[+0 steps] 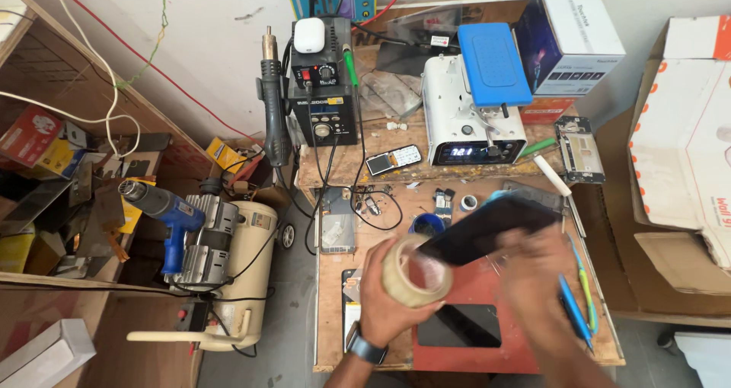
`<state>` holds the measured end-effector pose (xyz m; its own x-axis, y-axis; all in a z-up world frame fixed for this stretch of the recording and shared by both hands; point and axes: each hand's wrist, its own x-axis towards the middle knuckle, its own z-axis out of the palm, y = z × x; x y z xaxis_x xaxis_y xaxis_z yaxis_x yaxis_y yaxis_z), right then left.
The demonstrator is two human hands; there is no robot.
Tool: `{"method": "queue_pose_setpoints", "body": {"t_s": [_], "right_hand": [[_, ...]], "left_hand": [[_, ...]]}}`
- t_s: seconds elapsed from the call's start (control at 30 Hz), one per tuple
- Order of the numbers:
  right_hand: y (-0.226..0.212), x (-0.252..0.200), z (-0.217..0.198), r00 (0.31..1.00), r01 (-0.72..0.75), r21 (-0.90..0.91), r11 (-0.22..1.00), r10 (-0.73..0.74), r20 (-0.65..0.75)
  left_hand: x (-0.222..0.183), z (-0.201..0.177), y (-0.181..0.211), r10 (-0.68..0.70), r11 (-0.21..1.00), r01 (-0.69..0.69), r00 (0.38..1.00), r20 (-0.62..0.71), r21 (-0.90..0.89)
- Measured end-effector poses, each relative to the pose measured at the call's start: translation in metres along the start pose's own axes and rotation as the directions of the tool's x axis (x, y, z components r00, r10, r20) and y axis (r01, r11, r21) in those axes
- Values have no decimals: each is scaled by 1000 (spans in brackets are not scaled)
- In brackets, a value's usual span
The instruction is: The person applies adhesive tape to a mobile phone screen and uses a thin tool to press and smooth the edges on a repair bench.
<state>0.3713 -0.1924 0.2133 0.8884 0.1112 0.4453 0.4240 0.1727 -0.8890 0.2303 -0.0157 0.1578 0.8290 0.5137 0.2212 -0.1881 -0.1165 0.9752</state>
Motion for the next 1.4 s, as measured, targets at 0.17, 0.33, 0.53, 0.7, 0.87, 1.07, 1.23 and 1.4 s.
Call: {"method": "queue_pose_setpoints", "body": {"t_s": [0.17, 0.33, 0.53, 0.7, 0.87, 1.07, 1.23, 1.4], "right_hand": [[-46, 147, -65, 972, -2, 221, 975, 54, -230], [-22, 324, -92, 974, 214, -323, 922, -176, 142], [77, 432, -108, 948, 310, -493, 813, -223, 228], [125, 462, -104, 993, 116, -830, 546, -34, 117], [132, 458, -95, 980, 186, -949, 253, -111, 163], [132, 439, -92, 965, 235, -936, 263, -182, 191], [106, 421, -94, 961, 264, -922, 284, -156, 227], [91, 407, -79, 978, 200, -907, 372, -23, 206]], "left_hand": [[-55, -40, -35, -49, 981, 40, 998, -44, -192], [-89, -94, -55, 34, 982, -76, 972, -232, -171], [-126, -125, -96, 65, 997, -75, 959, -276, -23], [-157, -144, -153, -78, 977, 31, 973, -218, -210], [-155, -164, -179, -361, 856, 245, 914, -187, -455], [-157, -149, -150, 62, 990, -70, 996, -71, -120], [-155, -115, -124, 35, 999, -36, 982, -185, -5], [-160, -118, -140, 0, 998, -5, 997, -83, -64]]}}
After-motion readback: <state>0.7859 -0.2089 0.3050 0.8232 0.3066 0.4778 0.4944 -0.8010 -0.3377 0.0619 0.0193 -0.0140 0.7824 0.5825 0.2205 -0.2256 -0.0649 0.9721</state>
